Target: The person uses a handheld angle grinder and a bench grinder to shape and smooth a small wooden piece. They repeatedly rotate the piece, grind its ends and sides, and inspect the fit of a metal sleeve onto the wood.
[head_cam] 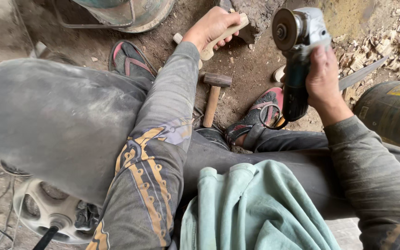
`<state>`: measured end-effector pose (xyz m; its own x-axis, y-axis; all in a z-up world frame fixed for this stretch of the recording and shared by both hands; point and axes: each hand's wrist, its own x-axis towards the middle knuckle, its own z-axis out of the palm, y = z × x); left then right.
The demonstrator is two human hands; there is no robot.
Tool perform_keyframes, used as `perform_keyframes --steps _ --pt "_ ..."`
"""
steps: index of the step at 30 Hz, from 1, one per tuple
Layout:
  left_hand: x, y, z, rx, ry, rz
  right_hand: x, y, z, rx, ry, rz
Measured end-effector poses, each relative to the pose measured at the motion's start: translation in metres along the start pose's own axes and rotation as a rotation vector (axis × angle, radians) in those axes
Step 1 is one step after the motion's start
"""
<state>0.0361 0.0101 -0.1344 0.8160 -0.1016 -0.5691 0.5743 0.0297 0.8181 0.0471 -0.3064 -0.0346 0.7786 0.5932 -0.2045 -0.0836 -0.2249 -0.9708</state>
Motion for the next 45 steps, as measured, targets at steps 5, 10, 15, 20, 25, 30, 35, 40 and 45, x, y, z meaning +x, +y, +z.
perform_keyframes --steps 5,10,15,20,25,30,35,40,45 --pt "0.007 -0.002 -0.003 0.028 -0.001 0.021 0.026 0.027 0.003 0.021 -0.014 0.074" --pt "0.008 0.004 -0.007 0.094 0.015 -0.001 0.052 0.033 0.008 -0.025 -0.035 0.161" --pt "0.006 -0.005 -0.013 0.043 0.021 0.03 0.061 0.027 0.02 0.021 -0.071 0.186" --pt "0.01 -0.014 -0.013 -0.025 -0.026 0.032 0.063 0.026 0.026 0.019 -0.08 0.205" --pt "0.006 -0.018 -0.01 -0.065 0.022 0.003 0.062 0.03 0.027 0.023 -0.086 0.229" --pt "0.006 -0.018 -0.009 0.007 0.02 -0.021 0.06 0.036 0.026 0.005 -0.095 0.235" --pt "0.006 -0.022 -0.008 -0.059 0.022 0.016 0.062 0.038 0.028 0.009 -0.089 0.241" --pt "0.005 -0.021 -0.008 -0.076 0.009 0.058 0.063 0.037 0.028 0.005 -0.092 0.24" --pt "0.002 -0.018 -0.008 -0.046 0.037 -0.013 0.064 0.037 0.028 -0.023 -0.09 0.253"
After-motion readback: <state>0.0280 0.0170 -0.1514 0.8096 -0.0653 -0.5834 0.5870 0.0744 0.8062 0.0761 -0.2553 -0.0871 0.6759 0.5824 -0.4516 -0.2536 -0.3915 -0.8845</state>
